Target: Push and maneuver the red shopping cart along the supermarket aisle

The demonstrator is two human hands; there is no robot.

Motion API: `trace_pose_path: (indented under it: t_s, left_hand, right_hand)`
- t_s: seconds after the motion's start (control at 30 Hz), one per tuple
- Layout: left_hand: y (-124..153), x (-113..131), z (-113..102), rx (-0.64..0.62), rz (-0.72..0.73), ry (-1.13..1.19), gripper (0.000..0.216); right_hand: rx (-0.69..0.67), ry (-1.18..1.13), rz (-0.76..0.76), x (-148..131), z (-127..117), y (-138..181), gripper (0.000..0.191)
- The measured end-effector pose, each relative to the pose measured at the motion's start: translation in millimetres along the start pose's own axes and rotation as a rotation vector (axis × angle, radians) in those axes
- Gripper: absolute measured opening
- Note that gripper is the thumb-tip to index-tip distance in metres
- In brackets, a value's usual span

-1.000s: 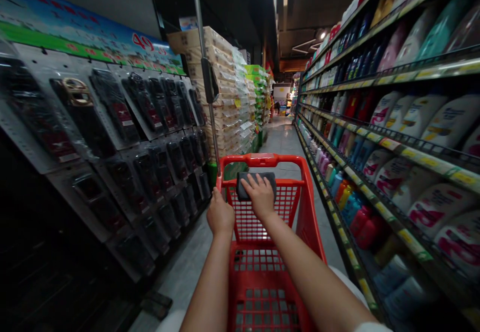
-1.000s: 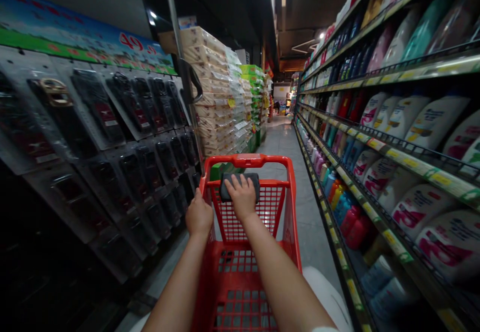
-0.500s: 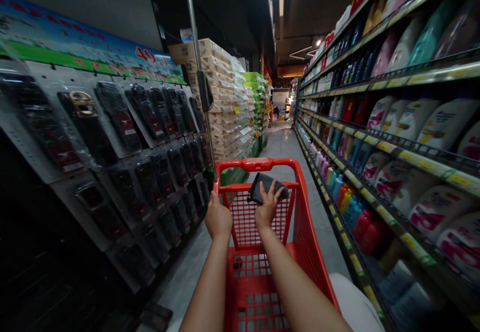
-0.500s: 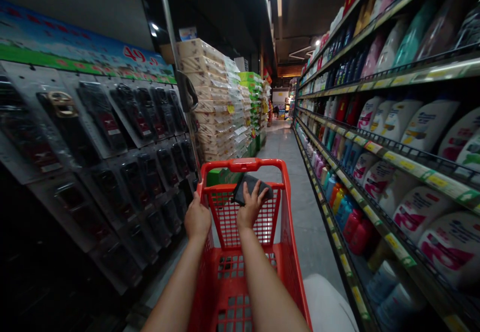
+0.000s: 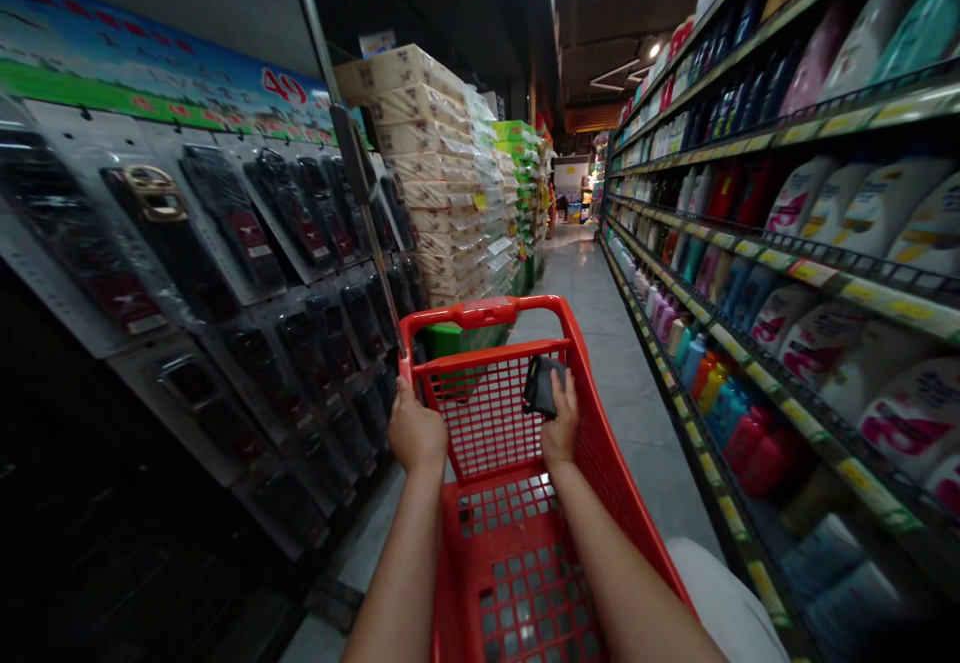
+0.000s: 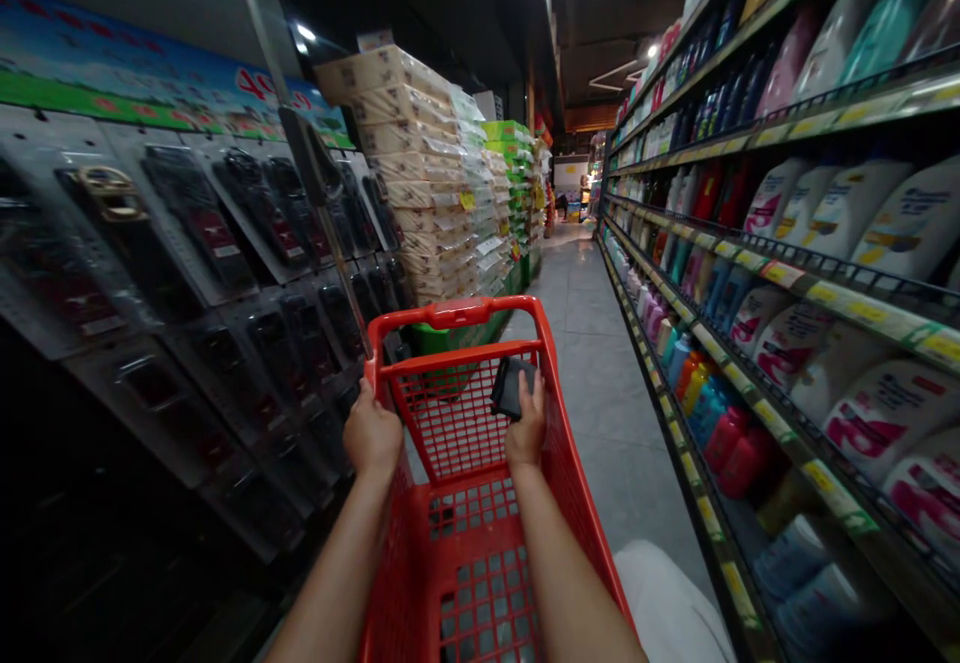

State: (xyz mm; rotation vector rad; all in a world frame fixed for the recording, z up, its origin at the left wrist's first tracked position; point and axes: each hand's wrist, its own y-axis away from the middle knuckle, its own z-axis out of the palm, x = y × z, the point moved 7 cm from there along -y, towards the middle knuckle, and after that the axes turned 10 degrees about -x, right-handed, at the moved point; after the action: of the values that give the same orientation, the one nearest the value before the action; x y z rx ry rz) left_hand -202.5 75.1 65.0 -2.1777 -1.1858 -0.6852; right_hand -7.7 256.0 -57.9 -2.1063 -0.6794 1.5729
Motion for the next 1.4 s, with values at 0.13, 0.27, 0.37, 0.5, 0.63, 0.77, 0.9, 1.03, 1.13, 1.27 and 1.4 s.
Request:
trace_pose_path:
  t_s: [0.13, 0.27, 0.37, 0.5, 0.63, 0.77, 0.9, 1.03, 1.13, 1.27, 1.4]
  left_hand:
    - [1.6, 1.0, 1.1, -0.008, -0.001, -0.007, 0.060]
    - [4.2, 4.8, 5.0, -0.025, 0.012, -0.022, 0.060]
    - [5.5, 6.1, 7.7, -0.037, 0.024, -0.021, 0.060]
    - [6.4, 7.3, 8.5, -0.036, 0.037, -0.029, 0.059]
    - [6.7, 9.3, 7.2, -0.032, 0.038, -0.031, 0.057]
    - [6.5, 9.8, 7.1, -0.052, 0.023, -0.047, 0.058]
    - [6.8, 10.2, 6.1, -0.031, 0.022, -0.052, 0.057]
    - [7.5, 10.5, 7.2, -0.038, 0.007, -0.067, 0.058]
    - [7.5, 10.0, 7.2, -0.041, 0.013, -0.038, 0.057]
    - [5.7, 4.2, 7.0, -0.021, 0.019, 0.089, 0.056]
    - [3.9, -1.3, 8.2, -0.005, 0.015, 0.175, 0.057]
  right_hand:
    - [0.012, -0.039, 0.155, -20.8, 40.3, -2.1, 0.087]
    - [-0.180, 0.120, 0.138, -62.7, 86.1, 12.3, 0.088]
    - [-0.378, 0.295, -0.055, -89.2, 104.9, 24.3, 0.079]
    - [-0.624, 0.445, -0.455, -93.2, 100.0, 30.1, 0.058]
    - [-0.524, 0.497, -0.387, -43.2, 55.0, 13.2, 0.063]
    - [-0.205, 0.344, -0.001, 20.8, 12.2, 10.5, 0.090]
    - [-0.215, 0.149, 0.109, 55.4, 26.5, 42.4, 0.098]
    - [-0.158, -0.005, 0.276, 77.2, 46.6, 70.0, 0.092]
    - [0.047, -0.098, 0.382, 73.1, 50.8, 62.9, 0.086]
    - [0.103, -0.138, 0.354, 26.0, 63.2, 24.9, 0.079]
    - [-0.158, 0.024, 0.177, -31.4, 79.7, 13.0, 0.087]
